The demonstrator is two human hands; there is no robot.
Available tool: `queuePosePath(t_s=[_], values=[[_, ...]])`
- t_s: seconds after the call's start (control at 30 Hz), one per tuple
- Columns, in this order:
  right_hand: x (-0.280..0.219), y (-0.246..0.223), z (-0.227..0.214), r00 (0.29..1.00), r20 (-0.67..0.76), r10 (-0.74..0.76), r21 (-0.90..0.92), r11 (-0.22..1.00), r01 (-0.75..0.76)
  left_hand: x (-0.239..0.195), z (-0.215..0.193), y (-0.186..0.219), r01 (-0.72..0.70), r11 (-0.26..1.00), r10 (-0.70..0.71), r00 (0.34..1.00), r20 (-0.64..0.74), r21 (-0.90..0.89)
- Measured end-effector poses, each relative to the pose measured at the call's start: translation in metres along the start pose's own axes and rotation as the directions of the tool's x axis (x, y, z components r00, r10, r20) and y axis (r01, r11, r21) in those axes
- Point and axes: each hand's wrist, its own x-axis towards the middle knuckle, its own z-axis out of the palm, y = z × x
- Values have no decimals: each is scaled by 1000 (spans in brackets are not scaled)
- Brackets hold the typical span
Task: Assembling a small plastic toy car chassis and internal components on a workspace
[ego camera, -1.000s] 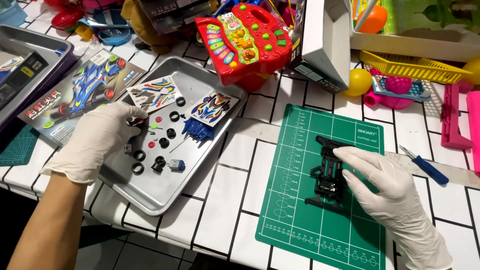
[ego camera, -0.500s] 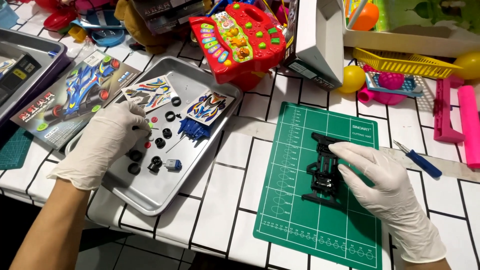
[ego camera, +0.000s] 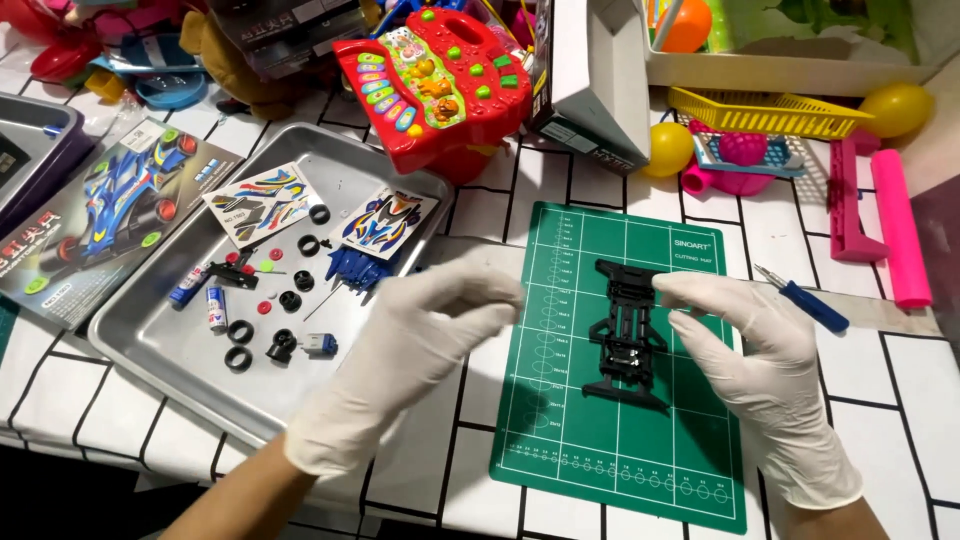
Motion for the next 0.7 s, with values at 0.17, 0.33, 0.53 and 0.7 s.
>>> queuePosePath(t_s=[0.17, 0.33, 0.53, 0.7], values=[[2, -1, 4, 1000, -11, 10, 84, 996, -9, 25, 71, -7, 525, 710, -445, 851, 279, -469], [5, -6, 16, 928, -66, 367, 386, 867, -315, 43, 105, -19, 476, 724, -417, 878, 233, -499], [5, -2, 25, 878, -85, 470, 411, 819, -399, 47, 122, -42, 458, 712, -439, 882, 173, -532], [6, 0, 27, 866, -132, 482, 346, 841, -416, 45, 126, -39, 442, 723, -437, 888, 144, -531]])
